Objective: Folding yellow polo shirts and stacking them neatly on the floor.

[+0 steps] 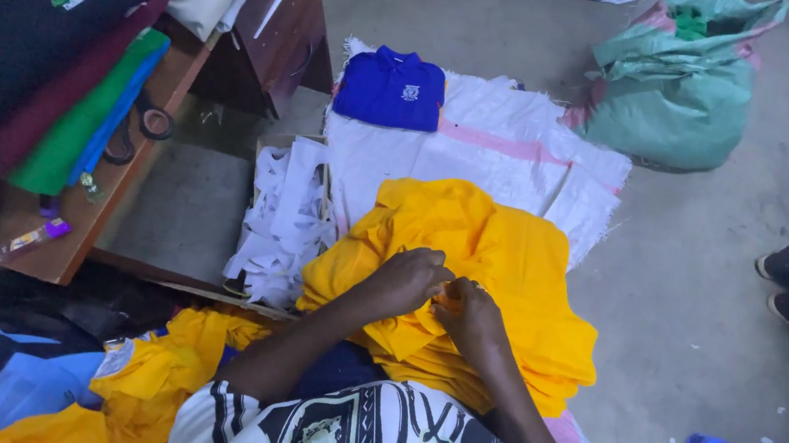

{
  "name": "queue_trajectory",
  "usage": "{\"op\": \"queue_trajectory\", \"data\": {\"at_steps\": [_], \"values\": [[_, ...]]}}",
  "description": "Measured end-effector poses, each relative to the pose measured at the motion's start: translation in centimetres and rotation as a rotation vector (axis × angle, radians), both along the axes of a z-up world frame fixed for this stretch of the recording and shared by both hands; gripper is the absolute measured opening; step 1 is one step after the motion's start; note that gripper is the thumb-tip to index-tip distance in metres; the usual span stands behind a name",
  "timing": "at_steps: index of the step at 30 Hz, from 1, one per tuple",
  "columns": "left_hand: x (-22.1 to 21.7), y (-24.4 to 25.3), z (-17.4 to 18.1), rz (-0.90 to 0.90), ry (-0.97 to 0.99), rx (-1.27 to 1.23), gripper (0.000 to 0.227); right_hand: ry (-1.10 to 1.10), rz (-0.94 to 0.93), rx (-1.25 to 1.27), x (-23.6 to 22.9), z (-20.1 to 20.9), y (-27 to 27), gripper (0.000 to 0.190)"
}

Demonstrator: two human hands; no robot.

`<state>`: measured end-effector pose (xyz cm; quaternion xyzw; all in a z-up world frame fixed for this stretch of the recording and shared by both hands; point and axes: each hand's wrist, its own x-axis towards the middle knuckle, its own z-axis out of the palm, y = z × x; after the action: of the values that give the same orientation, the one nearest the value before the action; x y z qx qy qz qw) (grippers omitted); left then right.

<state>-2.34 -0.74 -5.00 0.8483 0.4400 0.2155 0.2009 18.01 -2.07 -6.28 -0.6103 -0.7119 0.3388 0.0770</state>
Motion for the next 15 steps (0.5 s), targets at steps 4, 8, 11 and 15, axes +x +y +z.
{"op": "queue_trajectory", "data": {"at_steps": [4, 8, 11, 15], "values": [[1.0, 0.5, -2.7, 0.011, 0.127, -0.003, 0.012, 0.007, 0.02, 0.024, -0.1, 0.8, -1.3, 0.044], [-0.3, 0.7, -1.7, 0.173, -0.075, -0.16, 0.008, 0.056, 0.019, -0.003, -0.3, 2.4, -2.1, 0.042], [-4.1, 2.2, -3.1, 0.289, -0.422, -0.231, 0.003, 0.13, -0.002, -0.015, 0.5, 2.5, -1.6, 0.047], [-12.1, 1.9, -3.3, 0.344, -1.521, -0.306, 0.007, 0.234, 0.013, -0.058, 1.4, 4.1, -1.5, 0.05]]}}
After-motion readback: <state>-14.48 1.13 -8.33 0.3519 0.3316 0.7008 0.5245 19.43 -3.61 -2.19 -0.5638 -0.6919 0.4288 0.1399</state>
